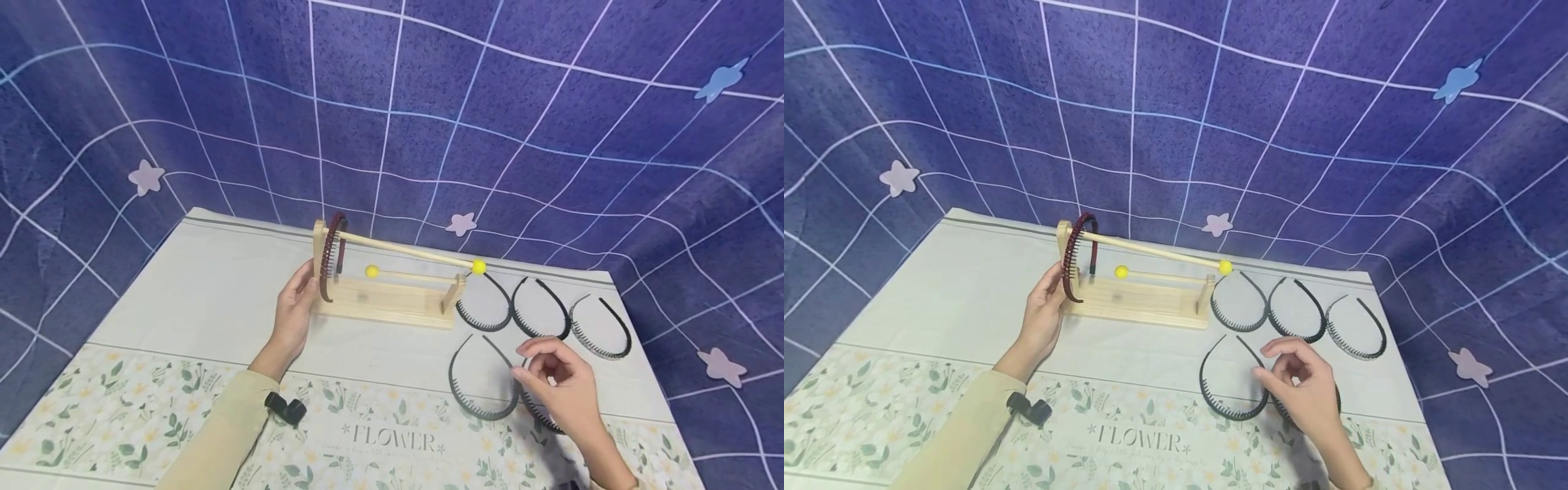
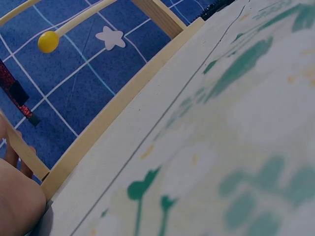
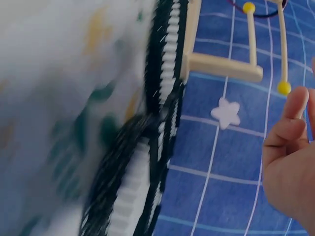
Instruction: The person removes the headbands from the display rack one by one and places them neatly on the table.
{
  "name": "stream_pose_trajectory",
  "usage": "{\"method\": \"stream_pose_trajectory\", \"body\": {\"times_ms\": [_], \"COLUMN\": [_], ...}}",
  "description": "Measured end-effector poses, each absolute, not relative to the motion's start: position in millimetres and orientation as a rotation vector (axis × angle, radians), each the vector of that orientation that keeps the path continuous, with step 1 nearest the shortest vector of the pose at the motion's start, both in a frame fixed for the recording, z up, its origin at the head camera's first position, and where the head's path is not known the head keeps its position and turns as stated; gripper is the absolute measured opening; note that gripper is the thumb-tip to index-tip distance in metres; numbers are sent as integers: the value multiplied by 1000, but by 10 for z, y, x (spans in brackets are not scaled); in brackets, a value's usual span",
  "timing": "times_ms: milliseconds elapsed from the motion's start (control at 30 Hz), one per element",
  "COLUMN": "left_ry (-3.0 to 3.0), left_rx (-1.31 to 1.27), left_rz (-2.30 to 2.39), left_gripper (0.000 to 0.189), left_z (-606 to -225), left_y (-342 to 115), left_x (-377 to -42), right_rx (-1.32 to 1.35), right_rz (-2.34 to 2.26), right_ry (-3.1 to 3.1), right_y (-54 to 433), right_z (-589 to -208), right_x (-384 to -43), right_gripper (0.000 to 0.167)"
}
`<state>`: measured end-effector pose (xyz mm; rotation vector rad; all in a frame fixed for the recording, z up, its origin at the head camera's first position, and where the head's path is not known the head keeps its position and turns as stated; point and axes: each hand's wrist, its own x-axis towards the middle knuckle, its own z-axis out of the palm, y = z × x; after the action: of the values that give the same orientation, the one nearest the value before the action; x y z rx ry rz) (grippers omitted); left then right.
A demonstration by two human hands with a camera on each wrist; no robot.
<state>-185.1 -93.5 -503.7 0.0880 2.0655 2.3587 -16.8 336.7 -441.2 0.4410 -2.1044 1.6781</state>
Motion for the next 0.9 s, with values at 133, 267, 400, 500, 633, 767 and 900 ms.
{"method": "stream_pose_trajectory", "body": {"times_ms": [133, 267, 400, 500, 633, 767, 900], "left_ry": [2066, 2060, 2052, 2051, 2061, 2070, 2077], "left_rx": [93, 94, 98, 105, 121, 132, 133], "left_rz": [2359, 2363, 2366, 2362, 2355, 2353, 2351], "left_gripper": [55, 55, 55, 56, 56, 56, 56], "left_z": [-5036, -5038, -5040, -5033, -5025, -5032, -5027], "left_y": [-928, -925, -929, -931, -932, -934, -931], "left_x": [-1853, -1854, -1851, -1845, -1841, -1843, -1841], "right_rx": [475, 379, 336, 324, 356, 364, 315], "right_rz": [1694, 1675, 1677, 1702, 1769, 1841, 1893], "right_ry": [-2042, -2092, -2111, -2106, -2056, -2004, -2013], "right_y": [3236, 3122, 2986, 2872, 2730, 2584, 2430], "right_z": [-4356, -4294, -4221, -4174, -4144, -4142, -4142], "right_x": [-219, -253, -311, -358, -428, -495, -539], "right_gripper": [36, 35, 33, 32, 29, 26, 22]}}
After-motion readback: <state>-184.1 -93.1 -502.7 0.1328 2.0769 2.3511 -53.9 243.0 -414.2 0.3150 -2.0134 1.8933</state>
